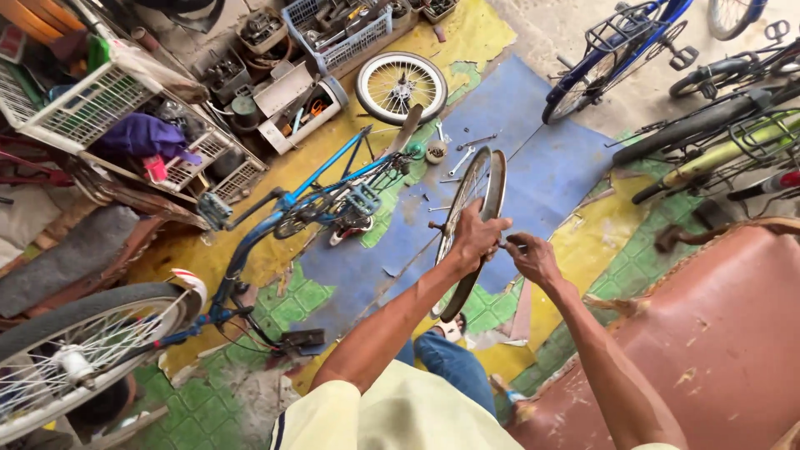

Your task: The person retrieves a wrench from a tool drawer, then uses it to adjust the freewheel on a bicycle wheel. They handle the wheel and a bicycle frame, tightening components on the wheel hub while working in a cluttered workshop.

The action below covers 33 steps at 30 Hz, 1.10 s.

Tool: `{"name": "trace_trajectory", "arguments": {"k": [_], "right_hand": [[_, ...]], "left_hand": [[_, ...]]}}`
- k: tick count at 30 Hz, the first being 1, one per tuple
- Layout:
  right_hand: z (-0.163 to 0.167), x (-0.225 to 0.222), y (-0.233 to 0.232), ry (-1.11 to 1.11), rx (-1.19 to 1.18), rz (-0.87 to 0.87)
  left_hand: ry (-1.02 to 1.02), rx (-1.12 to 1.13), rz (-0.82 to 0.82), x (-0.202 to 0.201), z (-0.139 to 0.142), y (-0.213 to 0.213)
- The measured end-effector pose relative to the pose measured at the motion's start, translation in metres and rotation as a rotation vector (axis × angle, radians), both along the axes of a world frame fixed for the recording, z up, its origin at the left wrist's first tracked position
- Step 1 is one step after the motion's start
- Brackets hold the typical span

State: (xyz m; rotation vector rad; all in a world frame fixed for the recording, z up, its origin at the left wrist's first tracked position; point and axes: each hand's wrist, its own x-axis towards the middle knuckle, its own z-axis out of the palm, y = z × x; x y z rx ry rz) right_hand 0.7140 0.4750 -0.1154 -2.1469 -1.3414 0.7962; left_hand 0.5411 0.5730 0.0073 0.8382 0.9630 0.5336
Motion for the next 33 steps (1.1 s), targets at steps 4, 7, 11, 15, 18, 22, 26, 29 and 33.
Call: {"name": "trace_trajectory", "arguments": {"k": [4,7,11,15,18,22,26,29,33], "right_hand": [[0.001,0.054,0.021,-0.001,-0.064,-0.012],[-0.001,0.086,0.042,0.003,-0.014,0.038],[-0.009,0.126,0.076,-0.016,0.037,0.083],[-0.017,0.165,0.119,-0.004,0.031,0.1],[-0.024,0.193,0.161,0.011,0.057,0.094],[-0.031,0.23,0.229,0.019,0.041,0.131],[-0.038,0.259,0.293,-0.063,-0.012,0.183],[-0.039,0.276,0.331,-0.06,-0.082,0.186],[-0.043,0.295,0.375,-0.025,-0.109,0.206]], "left_hand": [[-0.05,-0.012,0.052,0.047,0.005,0.021],[-0.058,-0.005,0.07,0.076,0.007,0.036],[-0.082,-0.08,0.086,0.108,0.001,0.064],[-0.068,-0.025,0.094,0.146,-0.013,0.102],[-0.039,-0.01,0.108,0.174,-0.023,0.139],[0.008,0.037,0.135,0.215,-0.03,0.199],[0.052,0.038,0.134,0.238,-0.037,0.249],[0.127,0.039,0.125,0.258,-0.042,0.285],[0.143,0.009,0.159,0.279,-0.051,0.324]]}}
